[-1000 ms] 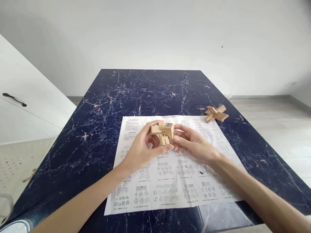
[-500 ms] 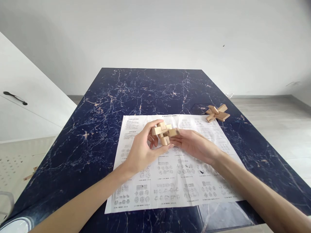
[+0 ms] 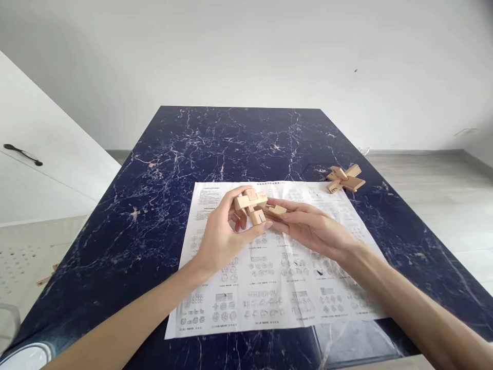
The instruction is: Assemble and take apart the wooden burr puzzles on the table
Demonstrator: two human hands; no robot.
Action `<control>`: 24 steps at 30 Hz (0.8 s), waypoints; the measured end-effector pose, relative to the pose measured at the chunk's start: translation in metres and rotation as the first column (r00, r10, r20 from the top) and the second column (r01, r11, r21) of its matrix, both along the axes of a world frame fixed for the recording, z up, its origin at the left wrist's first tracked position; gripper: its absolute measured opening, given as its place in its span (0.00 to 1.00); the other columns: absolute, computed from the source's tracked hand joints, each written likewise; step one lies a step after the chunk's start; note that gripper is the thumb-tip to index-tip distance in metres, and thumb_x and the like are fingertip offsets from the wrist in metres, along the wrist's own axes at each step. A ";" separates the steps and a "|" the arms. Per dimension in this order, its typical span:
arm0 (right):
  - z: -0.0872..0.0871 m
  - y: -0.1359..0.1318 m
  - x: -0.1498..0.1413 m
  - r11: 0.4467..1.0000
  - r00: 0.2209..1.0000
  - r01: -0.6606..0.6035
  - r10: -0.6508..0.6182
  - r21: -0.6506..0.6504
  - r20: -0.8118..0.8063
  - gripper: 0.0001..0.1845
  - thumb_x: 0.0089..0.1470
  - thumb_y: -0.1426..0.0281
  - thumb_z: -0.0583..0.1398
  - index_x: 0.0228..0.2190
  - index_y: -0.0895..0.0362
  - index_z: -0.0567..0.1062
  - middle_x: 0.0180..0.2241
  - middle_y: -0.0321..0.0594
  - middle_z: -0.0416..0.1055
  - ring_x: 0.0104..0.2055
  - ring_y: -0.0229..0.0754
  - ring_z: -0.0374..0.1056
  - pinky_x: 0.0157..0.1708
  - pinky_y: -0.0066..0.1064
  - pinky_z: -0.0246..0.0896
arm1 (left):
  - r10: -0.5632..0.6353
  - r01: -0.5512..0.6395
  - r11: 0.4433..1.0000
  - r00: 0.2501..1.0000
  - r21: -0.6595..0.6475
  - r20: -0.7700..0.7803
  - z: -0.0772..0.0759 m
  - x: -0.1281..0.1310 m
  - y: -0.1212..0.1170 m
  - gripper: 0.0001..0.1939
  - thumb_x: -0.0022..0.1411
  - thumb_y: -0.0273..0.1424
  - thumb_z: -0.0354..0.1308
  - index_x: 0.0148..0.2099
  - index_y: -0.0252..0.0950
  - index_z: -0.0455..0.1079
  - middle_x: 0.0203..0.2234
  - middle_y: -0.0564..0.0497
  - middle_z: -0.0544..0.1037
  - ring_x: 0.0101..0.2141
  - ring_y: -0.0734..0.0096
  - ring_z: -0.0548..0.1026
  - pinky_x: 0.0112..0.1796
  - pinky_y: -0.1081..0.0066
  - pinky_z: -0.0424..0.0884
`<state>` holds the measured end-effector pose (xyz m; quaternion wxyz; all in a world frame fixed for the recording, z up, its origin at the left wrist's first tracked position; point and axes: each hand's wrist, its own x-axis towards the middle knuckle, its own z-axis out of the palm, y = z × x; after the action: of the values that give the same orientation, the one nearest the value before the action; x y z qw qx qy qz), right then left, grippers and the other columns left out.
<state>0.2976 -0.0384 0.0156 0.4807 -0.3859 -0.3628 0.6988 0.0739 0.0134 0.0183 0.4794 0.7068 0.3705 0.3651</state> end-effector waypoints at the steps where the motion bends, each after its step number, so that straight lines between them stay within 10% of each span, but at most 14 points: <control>1: 0.001 0.000 0.000 1.000 1.000 -0.010 0.009 0.006 0.010 0.21 0.66 0.68 0.68 0.59 0.54 0.80 0.63 0.47 0.78 0.68 0.53 0.71 0.74 0.53 0.61 | 0.003 -0.003 1.000 1.000 0.003 -0.001 0.000 0.000 0.000 0.34 0.62 0.42 0.76 0.65 0.44 0.67 0.38 0.52 0.79 0.29 0.71 0.72 0.30 0.69 0.74; 15: -0.002 -0.005 -0.009 0.990 0.946 0.041 -0.082 0.134 0.315 0.22 0.71 0.59 0.64 0.62 0.50 0.78 0.56 0.45 0.82 0.56 0.50 0.81 0.65 0.54 0.72 | 0.064 -0.018 0.942 0.990 0.335 -0.127 -0.010 -0.001 -0.003 0.35 0.63 0.35 0.76 0.67 0.49 0.65 0.44 0.50 0.80 0.34 0.67 0.75 0.36 0.65 0.76; 24: -0.012 -0.017 -0.021 0.899 0.717 0.110 -0.367 0.423 0.593 0.16 0.72 0.57 0.62 0.55 0.51 0.75 0.49 0.49 0.84 0.49 0.54 0.84 0.50 0.51 0.80 | 0.061 -0.010 0.951 0.986 0.309 -0.156 -0.011 0.000 -0.003 0.34 0.63 0.34 0.76 0.66 0.47 0.65 0.43 0.52 0.79 0.34 0.68 0.74 0.37 0.66 0.76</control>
<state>0.2763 -0.0549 0.0033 0.4707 -0.5573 -0.5756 0.3696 0.0736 0.0102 0.0078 0.3248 0.7937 0.3599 0.3675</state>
